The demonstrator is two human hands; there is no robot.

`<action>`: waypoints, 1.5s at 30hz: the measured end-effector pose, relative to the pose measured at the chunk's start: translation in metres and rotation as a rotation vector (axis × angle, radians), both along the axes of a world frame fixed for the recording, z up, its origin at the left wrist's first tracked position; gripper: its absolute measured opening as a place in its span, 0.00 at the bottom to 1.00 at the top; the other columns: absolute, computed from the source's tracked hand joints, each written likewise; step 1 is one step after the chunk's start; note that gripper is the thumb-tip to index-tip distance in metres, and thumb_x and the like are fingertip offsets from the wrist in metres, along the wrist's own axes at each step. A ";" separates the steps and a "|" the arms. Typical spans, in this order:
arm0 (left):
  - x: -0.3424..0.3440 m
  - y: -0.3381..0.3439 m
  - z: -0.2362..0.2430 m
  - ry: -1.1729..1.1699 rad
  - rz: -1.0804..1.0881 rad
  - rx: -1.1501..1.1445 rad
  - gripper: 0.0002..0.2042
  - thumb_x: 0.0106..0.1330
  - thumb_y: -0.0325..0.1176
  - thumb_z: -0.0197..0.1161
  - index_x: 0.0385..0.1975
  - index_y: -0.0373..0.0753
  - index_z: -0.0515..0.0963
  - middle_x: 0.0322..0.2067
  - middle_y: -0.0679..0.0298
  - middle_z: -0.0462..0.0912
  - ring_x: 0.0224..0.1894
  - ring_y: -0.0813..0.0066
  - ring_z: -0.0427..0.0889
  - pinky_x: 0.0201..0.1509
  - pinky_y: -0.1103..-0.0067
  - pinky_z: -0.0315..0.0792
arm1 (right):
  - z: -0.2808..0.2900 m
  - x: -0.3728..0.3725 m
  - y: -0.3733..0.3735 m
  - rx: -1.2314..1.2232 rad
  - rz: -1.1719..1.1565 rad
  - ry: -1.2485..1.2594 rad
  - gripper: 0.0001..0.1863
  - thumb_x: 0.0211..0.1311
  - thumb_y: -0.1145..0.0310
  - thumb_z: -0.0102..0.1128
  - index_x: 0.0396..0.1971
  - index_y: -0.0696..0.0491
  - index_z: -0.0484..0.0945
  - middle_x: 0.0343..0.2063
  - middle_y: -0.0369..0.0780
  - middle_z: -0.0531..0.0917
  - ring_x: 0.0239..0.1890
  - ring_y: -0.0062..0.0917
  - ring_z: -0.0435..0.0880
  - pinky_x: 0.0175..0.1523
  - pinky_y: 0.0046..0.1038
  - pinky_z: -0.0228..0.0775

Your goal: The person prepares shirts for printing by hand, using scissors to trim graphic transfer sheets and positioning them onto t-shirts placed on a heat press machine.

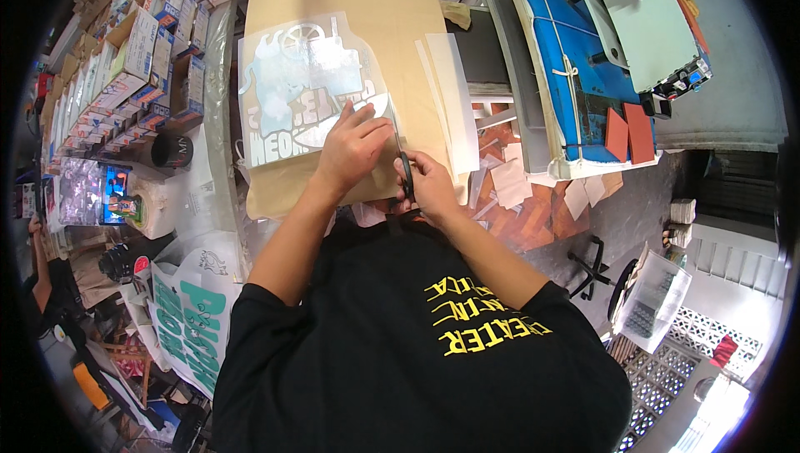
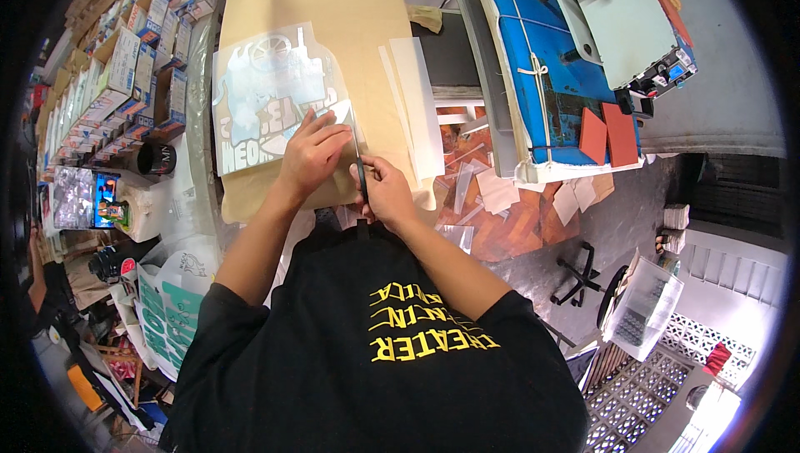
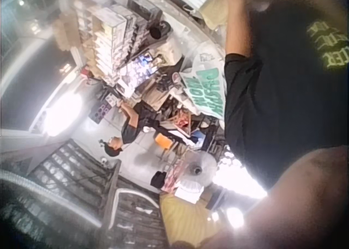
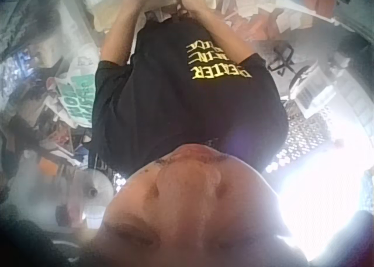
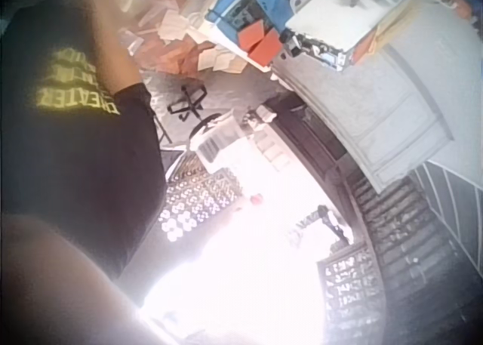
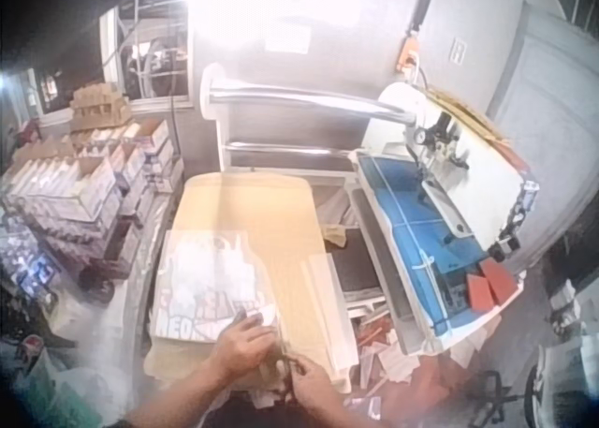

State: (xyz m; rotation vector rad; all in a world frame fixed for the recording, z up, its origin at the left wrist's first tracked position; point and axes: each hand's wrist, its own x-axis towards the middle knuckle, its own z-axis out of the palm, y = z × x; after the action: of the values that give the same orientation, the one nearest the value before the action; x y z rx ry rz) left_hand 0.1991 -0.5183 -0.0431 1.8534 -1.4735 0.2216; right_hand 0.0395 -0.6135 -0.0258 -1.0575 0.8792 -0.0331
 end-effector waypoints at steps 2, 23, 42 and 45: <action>-0.002 0.002 0.001 -0.002 0.011 -0.024 0.08 0.56 0.23 0.66 0.35 0.40 0.83 0.41 0.64 0.86 0.52 0.54 0.82 0.63 0.51 0.69 | -0.003 0.003 -0.001 -0.030 0.009 -0.018 0.25 0.66 0.59 0.64 0.56 0.59 0.74 0.20 0.33 0.76 0.10 0.14 0.70 0.13 0.20 0.61; -0.007 0.020 -0.018 0.004 0.414 0.236 0.22 0.61 0.44 0.65 0.56 0.48 0.78 0.60 0.55 0.70 0.65 0.45 0.64 0.67 0.38 0.49 | -0.003 0.005 0.002 -0.122 0.047 0.016 0.25 0.66 0.61 0.65 0.57 0.61 0.72 0.23 0.32 0.77 0.18 0.15 0.75 0.16 0.20 0.63; 0.031 0.175 0.033 -0.046 0.222 0.583 0.23 0.53 0.24 0.65 0.52 0.41 0.77 0.58 0.57 0.74 0.66 0.55 0.68 0.73 0.47 0.47 | -0.003 -0.141 -0.074 -0.578 -0.092 0.414 0.19 0.67 0.71 0.60 0.55 0.59 0.74 0.28 0.37 0.82 0.22 0.17 0.79 0.27 0.20 0.72; 0.043 0.170 0.046 -0.075 0.034 0.386 0.14 0.53 0.18 0.60 0.39 0.38 0.82 0.40 0.59 0.84 0.49 0.59 0.82 0.68 0.57 0.65 | 0.043 -0.118 -0.060 -0.828 -0.135 0.189 0.18 0.61 0.81 0.60 0.52 0.60 0.77 0.33 0.39 0.85 0.28 0.18 0.82 0.36 0.22 0.75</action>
State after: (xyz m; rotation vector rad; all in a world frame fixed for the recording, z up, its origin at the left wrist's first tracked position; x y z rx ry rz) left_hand 0.2426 -0.3479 0.0026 2.1955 -1.6238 0.0217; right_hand -0.0785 -0.6740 0.0174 -1.7869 1.1419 -0.4478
